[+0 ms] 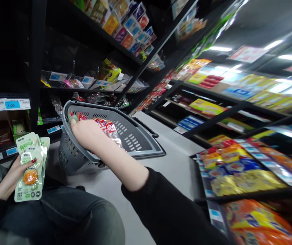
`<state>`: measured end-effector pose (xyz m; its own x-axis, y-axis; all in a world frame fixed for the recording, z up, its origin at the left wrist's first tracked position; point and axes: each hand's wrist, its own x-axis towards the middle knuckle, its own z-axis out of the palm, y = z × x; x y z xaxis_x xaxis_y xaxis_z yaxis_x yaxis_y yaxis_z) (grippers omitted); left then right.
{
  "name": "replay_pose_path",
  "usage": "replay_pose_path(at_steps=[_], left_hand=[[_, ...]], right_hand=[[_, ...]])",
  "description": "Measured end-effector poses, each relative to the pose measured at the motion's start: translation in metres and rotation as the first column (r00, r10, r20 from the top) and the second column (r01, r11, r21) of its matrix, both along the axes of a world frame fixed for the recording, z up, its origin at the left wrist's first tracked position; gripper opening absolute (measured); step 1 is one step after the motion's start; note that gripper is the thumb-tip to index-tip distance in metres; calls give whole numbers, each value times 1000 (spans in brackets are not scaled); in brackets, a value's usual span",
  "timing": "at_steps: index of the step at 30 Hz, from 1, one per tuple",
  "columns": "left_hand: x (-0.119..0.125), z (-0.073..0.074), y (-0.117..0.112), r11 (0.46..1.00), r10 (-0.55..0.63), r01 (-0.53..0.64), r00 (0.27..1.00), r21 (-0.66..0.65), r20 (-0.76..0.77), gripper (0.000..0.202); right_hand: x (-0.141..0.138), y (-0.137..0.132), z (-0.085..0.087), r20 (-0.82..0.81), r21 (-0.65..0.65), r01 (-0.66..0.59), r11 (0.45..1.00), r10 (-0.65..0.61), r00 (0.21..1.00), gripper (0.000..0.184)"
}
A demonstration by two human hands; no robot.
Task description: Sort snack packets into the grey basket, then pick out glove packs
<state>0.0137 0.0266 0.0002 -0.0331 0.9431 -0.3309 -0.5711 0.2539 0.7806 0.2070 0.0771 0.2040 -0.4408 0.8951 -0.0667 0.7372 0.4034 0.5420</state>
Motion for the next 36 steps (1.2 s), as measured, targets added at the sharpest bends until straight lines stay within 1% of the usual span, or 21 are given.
replay_pose_path(at_steps=[2,3,5,7,8,9,10,11,12,13,14,16,18,19,21,24,26,28,30,32,36], left_hand=[[0,0,0,1000,-2,2,1000,2,-11,57],[0,0,0,1000,1,-1,1000,3,-14,58],[-1,0,0,1000,5,-4,1000,10,-9,59],[0,-1,0,1000,7,-7,1000,16,3,59],[0,-1,0,1000,7,-7,1000,15,8,58],[0,-1,0,1000,8,-8,1000,8,11,58],[1,-1,0,1000,9,-9,1000,2,15,58],[2,-1,0,1000,12,-12,1000,0,17,57],[2,-1,0,1000,18,-18,1000,-1,19,56],[3,-1,-1,1000,28,-28,999,-4,18,54],[4,0,-1,999,39,-39,999,-7,16,52],[5,1,-2,998,59,-59,998,-20,14,50],[6,3,-2,998,55,-55,998,-32,19,52],[6,4,-2,998,53,-52,998,-34,24,53],[7,4,-1,997,66,-64,997,-42,42,50],[7,0,3,993,119,-117,988,-28,98,33],[7,-2,5,991,130,-130,983,-9,128,27],[6,-3,5,992,120,-122,984,10,130,26],[6,-2,5,994,103,-108,987,33,124,29],[6,1,4,994,87,-95,988,56,127,36],[4,4,4,989,115,-124,986,76,120,42]], right_hand=[[2,1,-9,-42,46,69,997,-67,997,28],[2,1,-11,-58,67,74,995,-70,996,27],[4,-3,-9,-97,144,31,989,-17,995,27],[5,-13,-5,-209,301,6,954,60,976,29],[3,-21,-5,-311,396,38,918,95,946,30],[-1,-31,-8,-433,459,91,884,133,891,32],[-8,-42,-15,-557,479,148,865,170,813,32],[-17,-54,-26,-678,444,212,870,172,715,33],[-28,-65,-43,-762,309,187,932,126,636,30],[-41,-75,-63,-797,138,178,974,2,604,24],[-54,-83,-85,-786,-4,226,974,-143,601,28],[-77,-91,-127,-746,-164,356,920,-352,565,44],[-91,-91,-158,-795,-299,367,881,-443,415,53],[-93,-89,-168,-825,-351,342,872,-461,326,54],[-92,-86,-176,-872,-408,276,870,-461,167,51],[-83,-83,-177,-909,-407,189,894,-416,11,42],[-76,-83,-177,-916,-399,98,912,-392,-88,36],[-71,-84,-178,-904,-402,16,916,-394,-166,31],[-66,-84,-181,-888,-414,-21,910,-409,-211,30],[-60,-83,-183,-879,-420,0,908,-407,-249,30],[-47,-79,-184,-881,-402,211,891,-314,-354,33]])
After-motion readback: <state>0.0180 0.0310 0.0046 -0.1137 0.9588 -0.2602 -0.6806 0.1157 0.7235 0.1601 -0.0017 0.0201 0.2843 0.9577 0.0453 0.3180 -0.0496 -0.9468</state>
